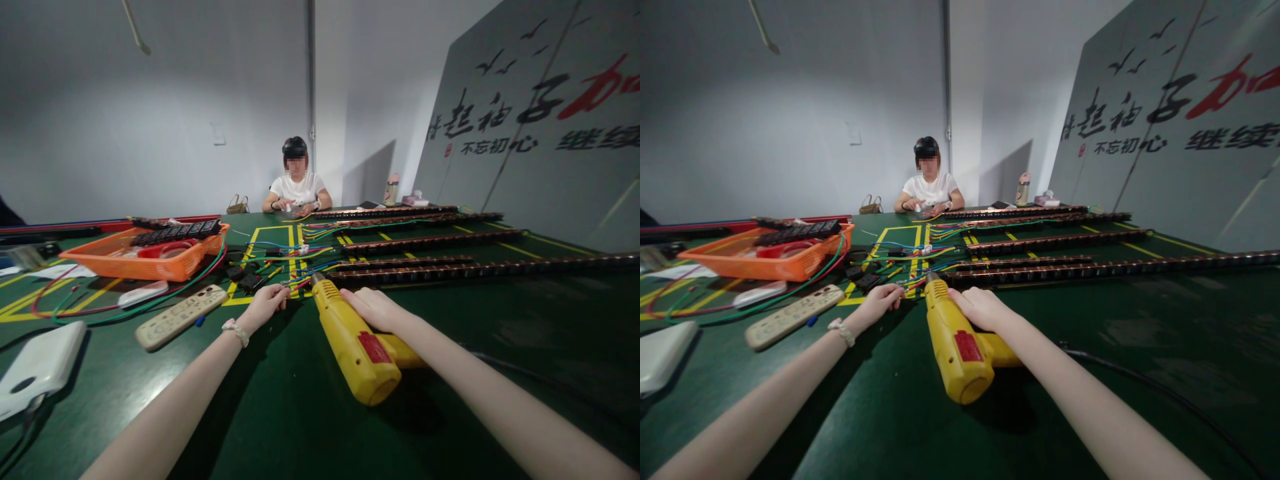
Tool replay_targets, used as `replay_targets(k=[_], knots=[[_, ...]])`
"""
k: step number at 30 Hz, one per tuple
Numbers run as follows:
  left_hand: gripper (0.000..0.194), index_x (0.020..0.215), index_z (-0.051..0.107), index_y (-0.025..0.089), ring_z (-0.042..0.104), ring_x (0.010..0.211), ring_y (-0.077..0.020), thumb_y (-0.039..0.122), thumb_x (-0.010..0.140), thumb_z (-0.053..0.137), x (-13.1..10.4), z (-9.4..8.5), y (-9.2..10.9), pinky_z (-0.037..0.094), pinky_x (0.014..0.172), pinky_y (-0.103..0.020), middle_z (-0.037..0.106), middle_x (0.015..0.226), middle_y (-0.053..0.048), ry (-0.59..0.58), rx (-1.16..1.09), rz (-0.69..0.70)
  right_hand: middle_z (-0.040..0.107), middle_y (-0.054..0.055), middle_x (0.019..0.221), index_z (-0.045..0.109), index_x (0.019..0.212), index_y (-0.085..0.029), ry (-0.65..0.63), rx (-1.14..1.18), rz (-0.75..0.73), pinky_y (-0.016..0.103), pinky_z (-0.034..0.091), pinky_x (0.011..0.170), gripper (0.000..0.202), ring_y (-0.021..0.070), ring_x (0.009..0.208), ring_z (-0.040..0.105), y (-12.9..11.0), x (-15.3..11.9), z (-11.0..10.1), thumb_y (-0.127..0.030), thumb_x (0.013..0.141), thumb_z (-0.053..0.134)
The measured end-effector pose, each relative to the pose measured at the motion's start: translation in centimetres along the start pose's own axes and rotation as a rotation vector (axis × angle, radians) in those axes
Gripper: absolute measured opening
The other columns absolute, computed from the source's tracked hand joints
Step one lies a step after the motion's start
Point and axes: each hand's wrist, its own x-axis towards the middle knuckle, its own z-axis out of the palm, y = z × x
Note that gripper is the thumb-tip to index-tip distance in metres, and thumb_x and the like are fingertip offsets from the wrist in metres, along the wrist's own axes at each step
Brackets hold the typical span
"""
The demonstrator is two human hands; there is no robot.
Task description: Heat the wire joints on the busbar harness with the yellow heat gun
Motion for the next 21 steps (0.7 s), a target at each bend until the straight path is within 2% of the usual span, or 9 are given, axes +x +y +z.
replay_targets(k=[3, 9, 12, 17, 21], knots=[[0.043, 0.077, 0.057, 0.015, 0.044, 0.05, -0.0094, 0.054, 0.08, 0.041, 0.07, 0.0, -0.09, 0.034, 0.051, -0.021, 0.055, 0.058, 0.0, 0.001, -0.001, -0.002, 0.062, 0.011, 0.085, 0.063, 0.1, -0.015, 0.019, -0.069, -0.023, 0.027, 0.034, 0.068, 0.071, 0.0206, 0.078, 0.056, 0.18, -0.06, -0.08, -0.051, 0.094, 0.002], [0.044, 0.077, 0.056, 0.015, 0.046, 0.052, -0.0104, 0.054, 0.082, 0.039, 0.03, 0.04, -0.22, 0.034, 0.053, -0.022, 0.056, 0.058, -0.001, -0.01, -0.001, 0.015, 0.062, 0.011, 0.08, 0.065, 0.083, -0.012, 0.018, 0.094, 0.124, 0.025, 0.035, 0.068, 0.073, 0.0185, 0.077, 0.057, -0.39, -0.63, -0.69, -0.056, 0.094, 0.008], [0.044, 0.076, 0.056, 0.015, 0.046, 0.052, -0.0105, 0.054, 0.083, 0.038, -0.01, 0.05, -0.21, 0.034, 0.053, -0.022, 0.056, 0.058, -0.001, -0.005, 0.008, 0.016, 0.062, 0.011, 0.078, 0.065, 0.08, -0.012, 0.014, 0.117, 0.144, 0.026, 0.036, 0.067, 0.074, 0.0183, 0.074, 0.057, -0.76, -0.81, -0.9, -0.058, 0.093, 0.009], [0.044, 0.074, 0.057, 0.014, 0.046, 0.052, -0.0108, 0.054, 0.082, 0.039, 0.33, 0.12, -0.43, 0.034, 0.052, -0.022, 0.055, 0.056, -0.001, 0.015, -0.01, 0.004, 0.062, 0.011, 0.078, 0.066, 0.084, -0.013, 0.016, 0.135, 0.161, 0.026, 0.035, 0.066, 0.074, 0.0192, 0.075, 0.057, -0.65, -0.71, -0.81, -0.057, 0.093, 0.008], [0.043, 0.071, 0.057, 0.014, 0.047, 0.051, -0.011, 0.053, 0.081, 0.04, 0.78, 0.25, -0.63, 0.035, 0.052, -0.022, 0.054, 0.054, -0.001, 0.049, -0.035, -0.015, 0.061, 0.01, 0.082, 0.065, 0.09, -0.015, 0.023, 0.097, 0.12, 0.027, 0.034, 0.068, 0.069, 0.0201, 0.077, 0.056, -0.49, -0.37, -0.36, -0.054, 0.094, 0.008]])
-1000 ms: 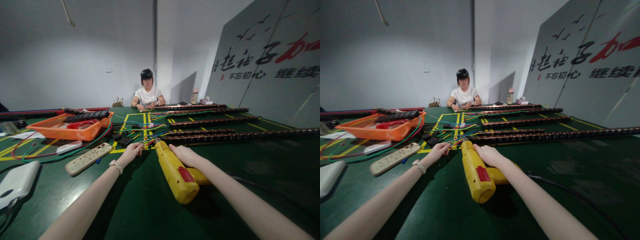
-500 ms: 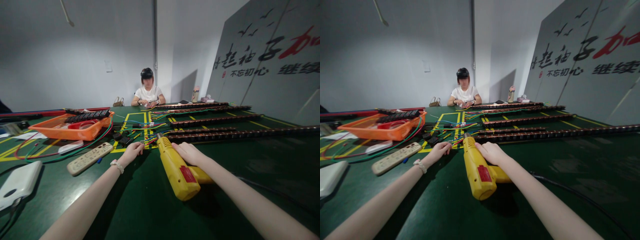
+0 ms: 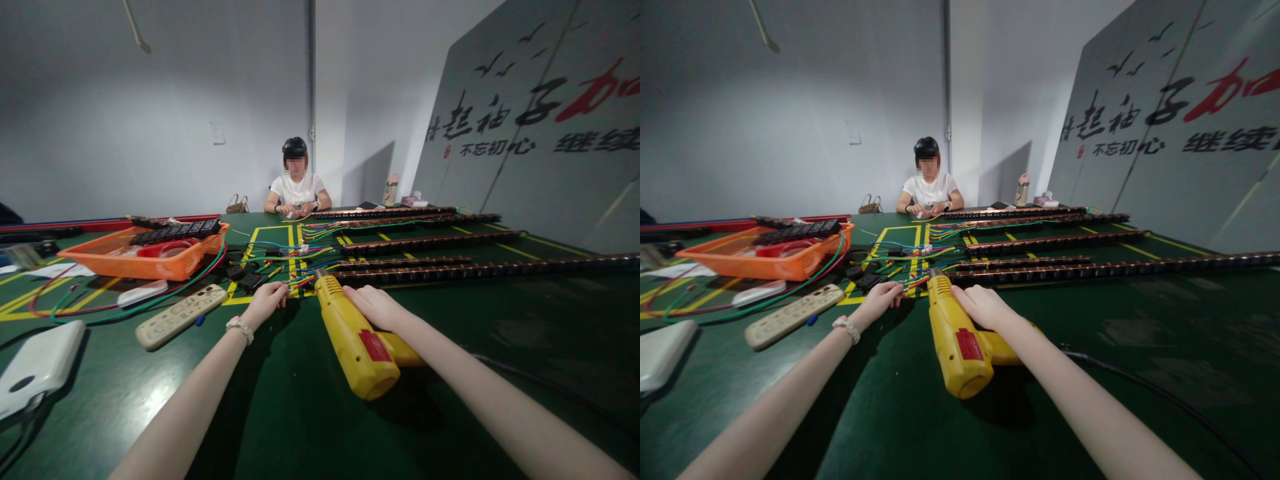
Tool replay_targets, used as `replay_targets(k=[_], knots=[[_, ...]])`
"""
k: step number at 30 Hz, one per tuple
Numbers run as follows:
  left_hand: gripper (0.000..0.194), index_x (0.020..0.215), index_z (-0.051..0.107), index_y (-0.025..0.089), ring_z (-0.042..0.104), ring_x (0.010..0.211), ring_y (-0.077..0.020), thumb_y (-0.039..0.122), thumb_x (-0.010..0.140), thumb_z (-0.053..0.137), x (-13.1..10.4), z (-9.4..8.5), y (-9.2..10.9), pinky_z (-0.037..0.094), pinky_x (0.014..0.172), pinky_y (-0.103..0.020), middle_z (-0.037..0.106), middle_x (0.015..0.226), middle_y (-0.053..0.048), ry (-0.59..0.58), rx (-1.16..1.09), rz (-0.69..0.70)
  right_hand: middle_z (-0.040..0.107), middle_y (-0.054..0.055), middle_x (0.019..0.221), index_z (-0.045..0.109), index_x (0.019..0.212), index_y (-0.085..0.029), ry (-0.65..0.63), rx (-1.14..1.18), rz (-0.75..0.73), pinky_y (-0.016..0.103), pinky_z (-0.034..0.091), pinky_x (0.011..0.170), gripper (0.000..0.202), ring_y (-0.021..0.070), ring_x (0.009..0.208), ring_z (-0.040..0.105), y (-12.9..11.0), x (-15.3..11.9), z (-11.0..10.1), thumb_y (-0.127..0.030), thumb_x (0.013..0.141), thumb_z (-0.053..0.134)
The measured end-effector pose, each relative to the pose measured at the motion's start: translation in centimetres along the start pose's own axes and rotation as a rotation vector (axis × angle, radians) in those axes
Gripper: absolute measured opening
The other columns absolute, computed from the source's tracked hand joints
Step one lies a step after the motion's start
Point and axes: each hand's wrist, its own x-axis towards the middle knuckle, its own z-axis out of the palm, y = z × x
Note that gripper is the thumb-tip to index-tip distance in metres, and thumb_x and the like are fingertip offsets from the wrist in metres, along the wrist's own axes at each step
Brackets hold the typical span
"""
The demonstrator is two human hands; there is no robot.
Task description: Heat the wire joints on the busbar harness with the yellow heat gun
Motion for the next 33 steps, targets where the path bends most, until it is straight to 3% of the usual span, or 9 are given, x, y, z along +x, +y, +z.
replay_targets(k=[7, 17, 24, 33], knots=[[0.045, 0.06, 0.05, 0.016, 0.047, 0.051, -0.011, 0.053, 0.082, 0.038, 0.3, 0.0, 0.0, 0.035, 0.052, -0.022, 0.052, 0.053, -0.001, 0.046, 0.02, 0.004, 0.062, 0.012, 0.093, 0.059, 0.111, -0.013, -0.021, -0.175, -0.207, 0.029, 0.035, 0.072, 0.054, 0.0225, 0.086, 0.056, -1.8, 0.9, 1.5, -0.036, 0.098, 0.012], [0.04, 0.064, 0.053, 0.016, 0.043, 0.051, -0.0111, 0.05, 0.08, 0.04, 0.2, 0.0, 0.1, 0.03, 0.05, -0.022, 0.052, 0.054, 0.0, 0.057, 0.017, -0.01, 0.063, 0.012, 0.093, 0.059, 0.11, -0.015, -0.041, -0.167, -0.302, 0.029, 0.036, 0.069, 0.056, 0.0221, 0.083, 0.058, -4.4, 1.6, 2.0, -0.037, 0.097, 0.01], [0.041, 0.065, 0.052, 0.016, 0.045, 0.055, -0.0121, 0.051, 0.082, 0.038, -0.2, 0.1, 0.0, 0.031, 0.053, -0.023, 0.052, 0.057, 0.0, 0.037, 0.061, 0.04, 0.064, 0.013, 0.092, 0.065, 0.093, -0.013, -0.072, -0.04, -0.154, 0.029, 0.036, 0.071, 0.072, 0.0225, 0.085, 0.059, -4.4, 0.9, 1.7, -0.051, 0.095, 0.003], [0.04, 0.065, 0.049, 0.017, 0.049, 0.056, -0.0122, 0.05, 0.084, 0.037, -0.4, 0.1, 0.2, 0.033, 0.056, -0.023, 0.053, 0.058, 0.0, 0.038, 0.088, 0.054, 0.06, 0.014, 0.105, 0.058, 0.114, -0.014, -0.046, -0.098, -0.108, 0.03, 0.035, 0.074, 0.049, 0.0247, 0.095, 0.054, -2.0, 0.2, 1.3, -0.035, 0.096, 0.017]])
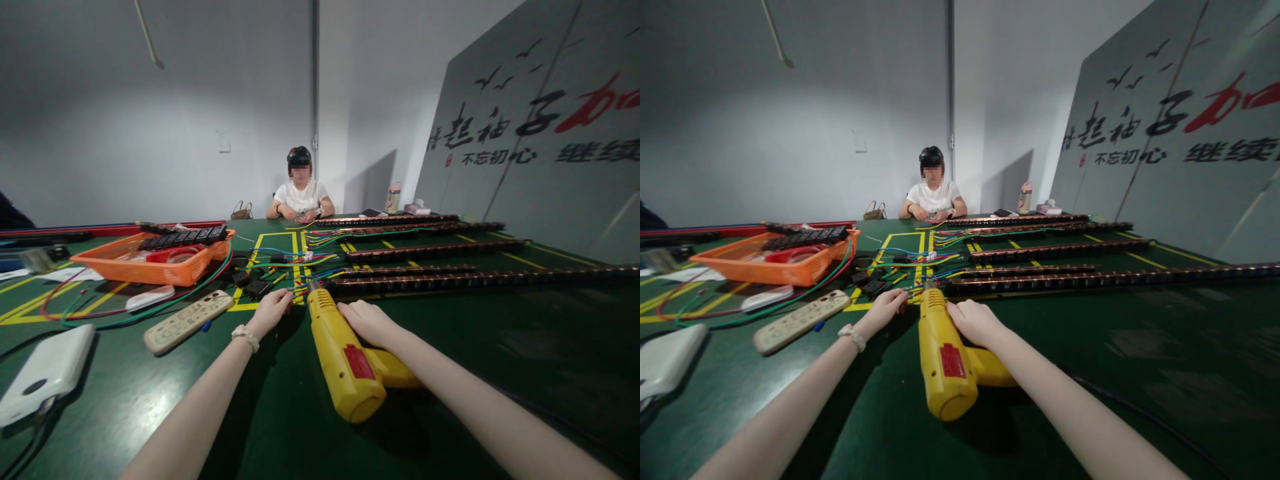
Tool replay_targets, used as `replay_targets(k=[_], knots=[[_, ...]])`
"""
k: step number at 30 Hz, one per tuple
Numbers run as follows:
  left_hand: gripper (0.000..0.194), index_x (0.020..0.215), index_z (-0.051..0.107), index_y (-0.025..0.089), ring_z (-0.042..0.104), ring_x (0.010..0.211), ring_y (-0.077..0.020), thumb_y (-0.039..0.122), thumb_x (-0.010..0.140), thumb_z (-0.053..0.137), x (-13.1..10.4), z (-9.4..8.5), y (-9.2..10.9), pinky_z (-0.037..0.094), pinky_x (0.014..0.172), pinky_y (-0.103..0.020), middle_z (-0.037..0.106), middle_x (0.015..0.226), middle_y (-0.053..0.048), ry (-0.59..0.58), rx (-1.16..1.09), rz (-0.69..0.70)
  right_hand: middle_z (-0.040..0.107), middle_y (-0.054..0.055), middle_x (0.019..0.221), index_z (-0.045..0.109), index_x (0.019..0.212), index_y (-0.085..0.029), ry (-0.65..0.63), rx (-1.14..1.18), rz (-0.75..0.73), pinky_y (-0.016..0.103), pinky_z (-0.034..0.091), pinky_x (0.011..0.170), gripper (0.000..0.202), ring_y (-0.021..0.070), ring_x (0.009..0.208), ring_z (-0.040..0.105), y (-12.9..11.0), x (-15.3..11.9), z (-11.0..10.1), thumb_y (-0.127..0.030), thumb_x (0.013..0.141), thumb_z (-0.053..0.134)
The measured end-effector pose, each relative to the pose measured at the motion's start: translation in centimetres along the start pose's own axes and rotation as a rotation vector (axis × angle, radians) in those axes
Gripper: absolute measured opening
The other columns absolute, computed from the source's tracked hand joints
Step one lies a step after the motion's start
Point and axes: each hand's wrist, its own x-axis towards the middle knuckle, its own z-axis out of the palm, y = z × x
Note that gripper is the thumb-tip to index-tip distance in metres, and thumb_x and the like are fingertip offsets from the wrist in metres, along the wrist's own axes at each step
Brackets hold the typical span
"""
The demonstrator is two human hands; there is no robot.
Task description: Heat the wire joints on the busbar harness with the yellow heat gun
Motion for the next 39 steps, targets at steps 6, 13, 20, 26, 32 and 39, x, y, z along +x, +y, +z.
replay_targets(k=[6, 13, 20, 26, 32, 39], knots=[[0.04, 0.069, 0.053, 0.016, 0.049, 0.056, -0.0124, 0.05, 0.084, 0.037, 0.2, 0.1, -0.5, 0.034, 0.056, -0.023, 0.056, 0.059, -0.001, -0.017, -0.022, 0.003, 0.061, 0.01, 0.089, 0.061, 0.087, -0.016, 0.04, 0.093, 0.096, 0.028, 0.033, 0.068, 0.05, 0.0202, 0.084, 0.054, 2.2, -0.3, 0.0, -0.037, 0.094, 0.017], [0.039, 0.067, 0.051, 0.017, 0.049, 0.057, -0.0123, 0.048, 0.085, 0.036, 0.0, -0.1, -0.1, 0.033, 0.057, -0.023, 0.056, 0.06, 0.0, -0.016, 0.025, 0.032, 0.055, 0.006, 0.075, 0.05, 0.067, -0.013, -0.086, 0.327, 0.066, 0.023, 0.032, 0.055, 0.039, 0.0123, 0.064, 0.046, 2.3, -1.2, -0.7, -0.034, 0.088, 0.024], [0.039, 0.067, 0.052, 0.017, 0.049, 0.059, -0.0122, 0.046, 0.087, 0.034, -0.2, -0.2, 0.3, 0.032, 0.058, -0.024, 0.055, 0.061, 0.0, -0.021, 0.071, 0.033, 0.052, 0.001, 0.072, 0.053, 0.07, -0.013, -0.275, 0.723, -0.045, 0.02, 0.032, 0.052, 0.018, 0.0087, 0.059, 0.041, 2.8, -1.9, -0.7, -0.022, 0.072, 0.039], [0.041, 0.064, 0.051, 0.017, 0.048, 0.059, -0.0118, 0.048, 0.086, 0.036, -0.4, -0.3, 0.7, 0.031, 0.058, -0.023, 0.053, 0.06, 0.001, -0.026, 0.115, 0.054, 0.058, 0.003, 0.081, 0.061, 0.077, -0.014, -0.294, 0.679, 0.071, 0.02, 0.037, 0.057, 0.021, 0.0106, 0.064, 0.047, 2.9, -2.1, -1.3, -0.023, 0.071, 0.043], [0.038, 0.068, 0.052, 0.017, 0.046, 0.058, -0.0111, 0.048, 0.085, 0.039, -0.6, -0.4, 1.0, 0.03, 0.057, -0.023, 0.053, 0.061, 0.002, -0.045, 0.134, 0.06, 0.062, 0.004, 0.088, 0.064, 0.095, -0.013, -0.368, 0.593, -0.054, 0.022, 0.041, 0.067, 0.03, 0.014, 0.075, 0.055, 3.5, -1.9, -1.5, -0.023, 0.07, 0.049], [0.042, 0.07, 0.053, 0.017, 0.048, 0.059, -0.0122, 0.051, 0.086, 0.033, -0.5, -0.3, 0.9, 0.03, 0.057, -0.024, 0.054, 0.06, 0.002, -0.048, 0.111, 0.022, 0.066, 0.006, 0.086, 0.066, 0.088, -0.018, -0.074, -0.047, -0.07, 0.024, 0.039, 0.064, 0.023, 0.0201, 0.081, 0.06, 2.5, -2.0, -1.1, -0.019, 0.072, 0.05]])
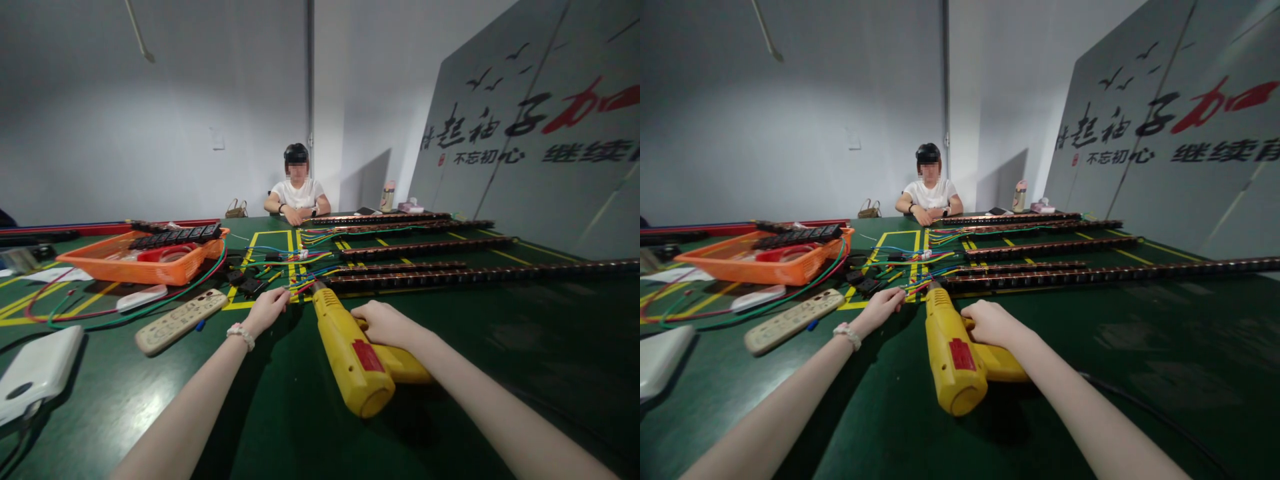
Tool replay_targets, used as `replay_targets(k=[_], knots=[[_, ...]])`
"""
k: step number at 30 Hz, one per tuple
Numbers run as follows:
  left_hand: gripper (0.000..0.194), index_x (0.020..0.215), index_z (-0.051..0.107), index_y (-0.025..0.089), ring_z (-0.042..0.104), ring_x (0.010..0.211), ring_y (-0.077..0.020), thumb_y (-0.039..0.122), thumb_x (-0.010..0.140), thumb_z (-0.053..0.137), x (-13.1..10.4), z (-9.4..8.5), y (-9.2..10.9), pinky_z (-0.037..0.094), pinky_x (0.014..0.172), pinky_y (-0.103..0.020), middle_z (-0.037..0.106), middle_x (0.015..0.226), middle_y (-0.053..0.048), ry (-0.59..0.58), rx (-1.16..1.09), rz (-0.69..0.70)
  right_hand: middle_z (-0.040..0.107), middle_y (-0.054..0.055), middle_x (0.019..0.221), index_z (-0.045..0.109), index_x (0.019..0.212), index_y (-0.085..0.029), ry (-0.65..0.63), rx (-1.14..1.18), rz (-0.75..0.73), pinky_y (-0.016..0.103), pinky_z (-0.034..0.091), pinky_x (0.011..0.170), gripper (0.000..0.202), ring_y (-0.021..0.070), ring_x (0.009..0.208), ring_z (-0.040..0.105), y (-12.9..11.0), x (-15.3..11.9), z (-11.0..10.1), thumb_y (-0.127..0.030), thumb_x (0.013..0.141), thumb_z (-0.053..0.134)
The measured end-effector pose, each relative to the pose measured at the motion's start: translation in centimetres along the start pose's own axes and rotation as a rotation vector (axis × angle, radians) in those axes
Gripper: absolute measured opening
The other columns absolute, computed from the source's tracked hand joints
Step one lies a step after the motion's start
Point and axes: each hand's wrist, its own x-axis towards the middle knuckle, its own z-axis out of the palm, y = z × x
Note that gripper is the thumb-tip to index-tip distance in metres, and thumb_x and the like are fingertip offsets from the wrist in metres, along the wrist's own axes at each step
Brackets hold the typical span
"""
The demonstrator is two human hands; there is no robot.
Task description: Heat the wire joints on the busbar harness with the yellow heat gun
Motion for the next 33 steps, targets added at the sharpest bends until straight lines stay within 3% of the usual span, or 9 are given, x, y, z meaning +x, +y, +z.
replay_targets(k=[3, 5, 19, 33], knots=[[0.044, 0.067, 0.05, 0.017, 0.049, 0.06, -0.0124, 0.051, 0.087, 0.031, 0.1, 0.1, -0.1, 0.03, 0.058, -0.024, 0.053, 0.06, 0.001, 0.016, -0.001, 0.004, 0.066, 0.008, 0.083, 0.067, 0.085, -0.018, 0.056, -0.295, -0.01, 0.028, 0.04, 0.066, 0.024, 0.0238, 0.08, 0.062, -0.6, 0.4, -0.1, -0.014, 0.072, 0.047], [0.045, 0.066, 0.048, 0.016, 0.049, 0.06, -0.0123, 0.052, 0.087, 0.031, 0.1, 0.1, -0.2, 0.03, 0.058, -0.024, 0.053, 0.06, 0.001, 0.025, 0.01, 0.011, 0.066, 0.01, 0.082, 0.067, 0.083, -0.016, 0.058, -0.354, -0.017, 0.03, 0.041, 0.068, 0.023, 0.026, 0.08, 0.062, -0.7, 0.7, -0.1, -0.014, 0.072, 0.047], [0.045, 0.064, 0.047, 0.016, 0.048, 0.058, -0.0115, 0.051, 0.088, 0.032, 0.3, 0.2, -0.5, 0.029, 0.057, -0.024, 0.052, 0.059, 0.002, 0.042, 0.053, 0.04, 0.067, 0.012, 0.085, 0.068, 0.085, -0.014, 0.029, -0.422, -0.1, 0.032, 0.038, 0.083, 0.022, 0.0219, 0.082, 0.063, -1.3, 1.5, -0.1, -0.012, 0.075, 0.048], [0.04, 0.067, 0.046, 0.017, 0.045, 0.059, -0.0114, 0.047, 0.088, 0.031, 0.5, 0.3, -0.4, 0.028, 0.055, -0.024, 0.049, 0.061, 0.001, 0.095, 0.031, 0.002, 0.067, 0.01, 0.085, 0.066, 0.083, -0.016, 0.033, -0.419, -0.234, 0.033, 0.04, 0.075, 0.02, 0.0245, 0.082, 0.063, -4.3, 3.0, 0.4, -0.018, 0.074, 0.048]])
